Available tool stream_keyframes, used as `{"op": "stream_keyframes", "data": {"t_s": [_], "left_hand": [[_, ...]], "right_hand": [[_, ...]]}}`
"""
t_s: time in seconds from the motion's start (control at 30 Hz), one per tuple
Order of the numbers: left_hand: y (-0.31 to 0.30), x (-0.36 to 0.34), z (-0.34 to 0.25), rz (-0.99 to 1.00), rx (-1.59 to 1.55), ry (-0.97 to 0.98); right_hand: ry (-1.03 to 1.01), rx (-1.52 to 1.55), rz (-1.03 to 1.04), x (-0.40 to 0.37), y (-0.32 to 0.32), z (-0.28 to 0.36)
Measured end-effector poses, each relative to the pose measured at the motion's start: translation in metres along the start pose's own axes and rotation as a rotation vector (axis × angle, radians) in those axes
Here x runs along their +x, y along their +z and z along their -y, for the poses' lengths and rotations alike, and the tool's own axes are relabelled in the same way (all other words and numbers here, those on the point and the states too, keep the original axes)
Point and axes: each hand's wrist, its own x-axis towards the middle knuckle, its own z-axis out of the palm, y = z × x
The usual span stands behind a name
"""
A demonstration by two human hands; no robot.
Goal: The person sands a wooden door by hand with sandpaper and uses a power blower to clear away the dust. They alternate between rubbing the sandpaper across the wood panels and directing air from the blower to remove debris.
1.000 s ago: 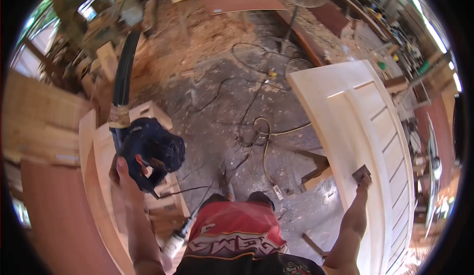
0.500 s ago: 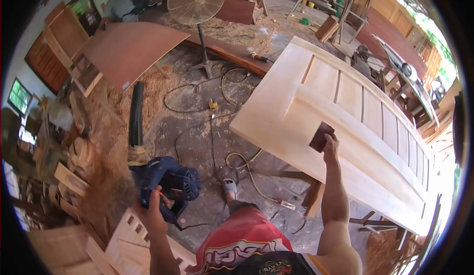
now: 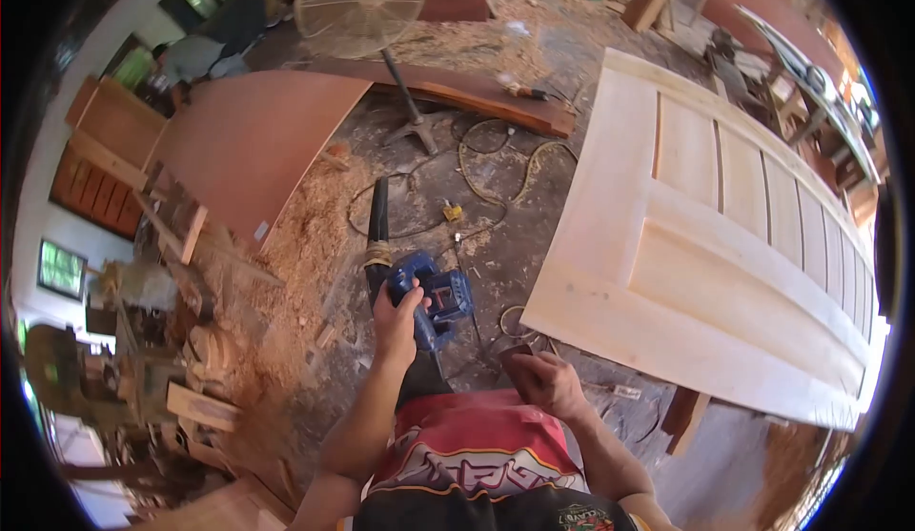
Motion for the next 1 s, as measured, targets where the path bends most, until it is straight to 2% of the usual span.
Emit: {"op": "stream_keyframes", "data": {"t_s": [0.1,0.23,0.33,0.37,0.47,0.53,0.6,0.67,0.7,0.8,0.83,0.97,1.0], "left_hand": [[-0.005,0.078,0.025,0.110,0.037,-0.171],[-0.030,0.194,0.083,0.246,0.187,-0.376],[-0.039,0.278,0.134,0.366,0.251,-0.543],[-0.039,0.298,0.148,0.404,0.291,-0.587],[-0.042,0.352,0.202,0.480,0.419,-0.681],[-0.035,0.364,0.214,0.451,0.459,-0.700],[-0.018,0.385,0.246,0.494,0.461,-0.672],[-0.035,0.410,0.299,0.569,0.477,-0.630],[-0.028,0.412,0.307,0.563,0.566,-0.611],[-0.018,0.433,0.367,0.716,0.657,-0.525],[-0.018,0.445,0.398,0.791,0.735,-0.428],[-0.005,0.501,0.518,1.016,0.907,-0.106],[-0.021,0.508,0.550,1.076,0.943,-0.055]], "right_hand": [[0.110,-0.057,-0.035,0.009,0.050,-0.022],[0.429,-0.081,-0.003,0.023,0.111,-0.032],[0.812,-0.047,-0.428,0.034,0.173,-0.012],[1.052,0.142,-0.476,0.035,0.187,0.001],[1.314,-0.056,-0.642,0.037,0.232,0.035],[1.387,-0.118,-0.714,0.011,0.277,0.034],[1.426,-0.117,-0.809,-0.009,0.313,0.019],[1.517,-0.019,-0.894,-0.028,0.359,0.004],[1.561,0.030,-0.940,-0.038,0.378,-0.010],[1.628,0.083,-1.010,-0.057,0.442,-0.066],[1.609,0.146,-1.061,-0.074,0.472,-0.098],[1.763,0.057,-0.918,-0.101,0.554,-0.230],[1.784,0.020,-0.895,-0.102,0.572,-0.256]]}}
